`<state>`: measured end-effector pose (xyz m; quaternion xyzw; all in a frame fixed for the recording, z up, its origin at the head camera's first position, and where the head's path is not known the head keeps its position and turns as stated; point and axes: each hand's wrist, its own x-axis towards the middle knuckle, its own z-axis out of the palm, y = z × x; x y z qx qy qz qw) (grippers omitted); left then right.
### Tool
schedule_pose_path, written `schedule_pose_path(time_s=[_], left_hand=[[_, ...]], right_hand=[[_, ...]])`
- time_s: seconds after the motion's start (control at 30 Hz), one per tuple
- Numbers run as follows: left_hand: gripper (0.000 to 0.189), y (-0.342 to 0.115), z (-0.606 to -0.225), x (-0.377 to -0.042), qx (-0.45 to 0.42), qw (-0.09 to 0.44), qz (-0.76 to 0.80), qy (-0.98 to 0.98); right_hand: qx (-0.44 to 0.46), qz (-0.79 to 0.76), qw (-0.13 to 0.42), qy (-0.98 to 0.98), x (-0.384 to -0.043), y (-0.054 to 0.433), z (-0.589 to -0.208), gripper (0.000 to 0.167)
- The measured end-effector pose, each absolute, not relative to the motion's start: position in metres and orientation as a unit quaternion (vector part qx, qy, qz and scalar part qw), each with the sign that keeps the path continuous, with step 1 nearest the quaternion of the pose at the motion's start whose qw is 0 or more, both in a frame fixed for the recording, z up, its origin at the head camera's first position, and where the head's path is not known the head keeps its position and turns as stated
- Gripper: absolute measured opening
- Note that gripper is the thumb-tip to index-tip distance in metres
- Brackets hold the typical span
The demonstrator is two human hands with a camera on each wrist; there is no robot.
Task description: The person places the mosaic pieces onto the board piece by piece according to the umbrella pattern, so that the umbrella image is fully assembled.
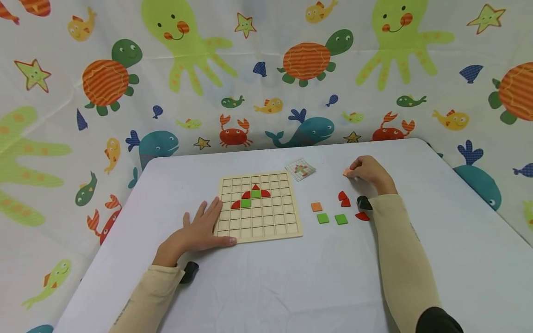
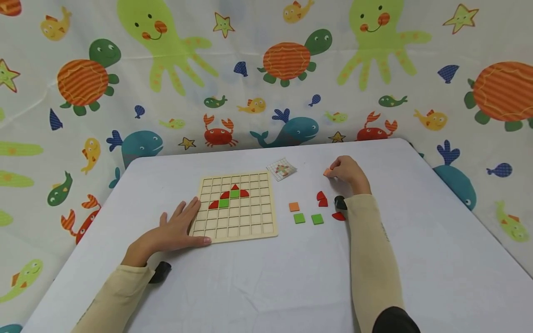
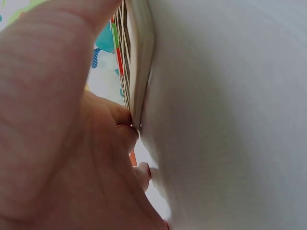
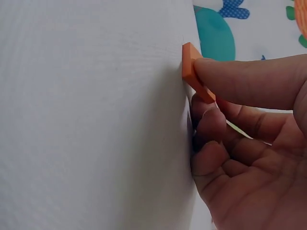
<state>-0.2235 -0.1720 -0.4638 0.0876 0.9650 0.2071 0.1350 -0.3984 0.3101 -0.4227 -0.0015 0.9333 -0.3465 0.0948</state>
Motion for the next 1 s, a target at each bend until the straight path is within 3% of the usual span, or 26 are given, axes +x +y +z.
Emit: schedule_pose_path(time_s=[0.4, 1.0], left_hand=[[0.131, -0.171, -0.464, -0.221, 0.090, 0.129, 0.212, 0.965], [0.133, -0.173, -0.466, -0.224, 0.085, 0.135, 0.206, 0.965]], right_hand=[[-0.030, -0.498, 0.117, 0.859, -0.397, 0.308, -0.417, 0.043], [-0.037, -0.693, 0.117, 0.710, -0.384, 0.234, -0.393, 0.033]])
